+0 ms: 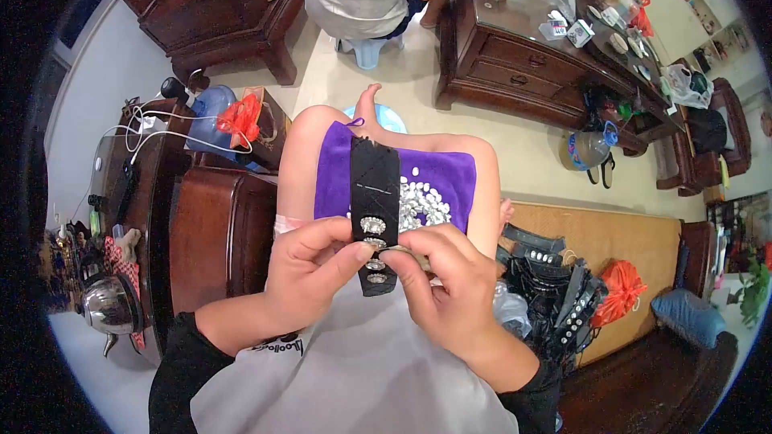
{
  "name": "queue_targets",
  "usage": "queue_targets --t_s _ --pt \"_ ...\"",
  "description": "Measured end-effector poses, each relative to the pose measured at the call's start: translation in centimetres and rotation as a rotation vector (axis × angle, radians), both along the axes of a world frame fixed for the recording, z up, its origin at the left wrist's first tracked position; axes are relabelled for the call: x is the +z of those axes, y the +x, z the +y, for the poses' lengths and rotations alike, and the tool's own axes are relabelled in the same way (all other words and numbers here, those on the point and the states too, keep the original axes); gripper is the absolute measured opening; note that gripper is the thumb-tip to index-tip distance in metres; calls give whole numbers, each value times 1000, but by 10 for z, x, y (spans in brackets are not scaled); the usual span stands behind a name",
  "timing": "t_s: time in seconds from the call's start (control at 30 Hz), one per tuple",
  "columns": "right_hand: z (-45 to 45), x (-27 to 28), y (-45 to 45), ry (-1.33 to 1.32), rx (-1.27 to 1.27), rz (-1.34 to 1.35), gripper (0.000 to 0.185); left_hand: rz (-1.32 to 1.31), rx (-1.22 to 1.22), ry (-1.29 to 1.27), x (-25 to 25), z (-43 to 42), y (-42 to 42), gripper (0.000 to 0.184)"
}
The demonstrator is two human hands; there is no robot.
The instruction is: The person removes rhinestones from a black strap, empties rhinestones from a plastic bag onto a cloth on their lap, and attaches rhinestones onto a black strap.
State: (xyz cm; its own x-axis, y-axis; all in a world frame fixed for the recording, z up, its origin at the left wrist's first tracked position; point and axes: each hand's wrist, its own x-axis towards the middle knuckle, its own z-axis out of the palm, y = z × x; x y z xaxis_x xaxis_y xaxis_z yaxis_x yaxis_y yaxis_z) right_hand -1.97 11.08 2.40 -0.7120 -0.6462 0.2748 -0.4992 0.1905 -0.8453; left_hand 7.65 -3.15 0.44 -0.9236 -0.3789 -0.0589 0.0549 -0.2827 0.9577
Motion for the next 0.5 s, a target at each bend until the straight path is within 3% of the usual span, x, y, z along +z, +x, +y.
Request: queue_targets --t_s 0.13,0.3,0.5 --pt "1 1 -3 1 28 -6 17 3 -14 -70 4 -4 1 14" --pt "3 4 -4 25 40 -73 17 -85 -51 20 8 -9 4 13" --pt "3 4 -3 10 39 -51 19 -63 -9 -96 5 -8 3 11"
